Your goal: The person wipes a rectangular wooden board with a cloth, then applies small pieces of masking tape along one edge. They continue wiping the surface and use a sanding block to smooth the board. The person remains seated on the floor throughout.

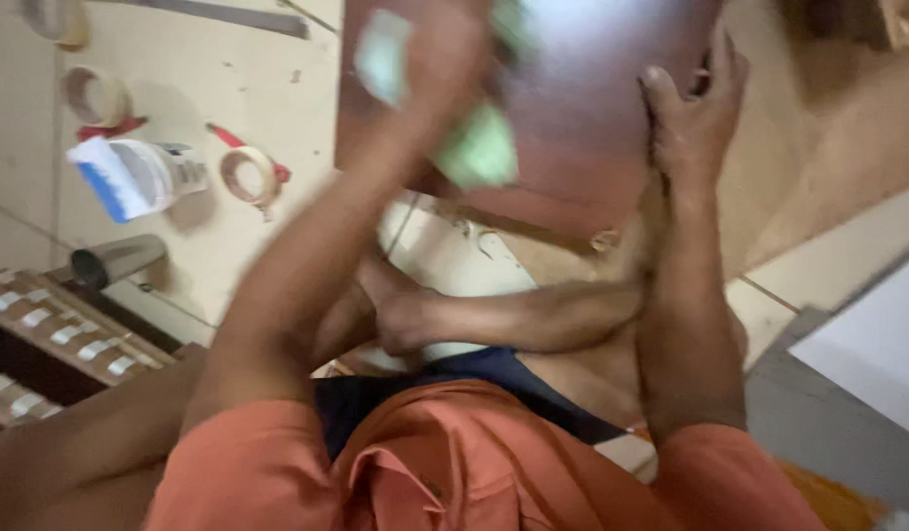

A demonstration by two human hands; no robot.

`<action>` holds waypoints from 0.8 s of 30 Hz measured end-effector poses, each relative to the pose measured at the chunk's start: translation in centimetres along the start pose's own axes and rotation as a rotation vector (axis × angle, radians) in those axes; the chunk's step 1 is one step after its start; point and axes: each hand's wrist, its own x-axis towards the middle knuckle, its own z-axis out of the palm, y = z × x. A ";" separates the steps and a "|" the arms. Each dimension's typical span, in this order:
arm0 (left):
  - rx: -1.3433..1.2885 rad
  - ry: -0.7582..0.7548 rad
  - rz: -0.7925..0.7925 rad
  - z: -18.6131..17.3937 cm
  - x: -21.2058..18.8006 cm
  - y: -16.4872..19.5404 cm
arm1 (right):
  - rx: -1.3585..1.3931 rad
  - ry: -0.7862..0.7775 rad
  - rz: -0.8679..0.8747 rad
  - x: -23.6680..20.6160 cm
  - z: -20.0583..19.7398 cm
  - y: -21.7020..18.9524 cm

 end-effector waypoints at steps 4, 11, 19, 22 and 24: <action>-0.052 -0.011 0.196 4.7 -3.8 3.1 | 0.068 -0.009 0.111 -0.1 0.3 0.1; -0.059 0.110 0.107 4.9 -1.0 1.4 | 0.037 -0.011 0.107 0.1 0.0 -1.2; 0.130 0.075 0.062 3.2 -2.3 2.9 | -0.027 0.033 0.134 0.4 0.4 -1.9; 0.216 0.145 0.126 2.1 1.1 0.6 | -0.005 -0.010 0.216 0.5 0.5 -2.0; 0.119 0.093 0.174 1.9 1.2 -0.7 | 0.037 -0.025 0.156 0.4 0.6 -2.1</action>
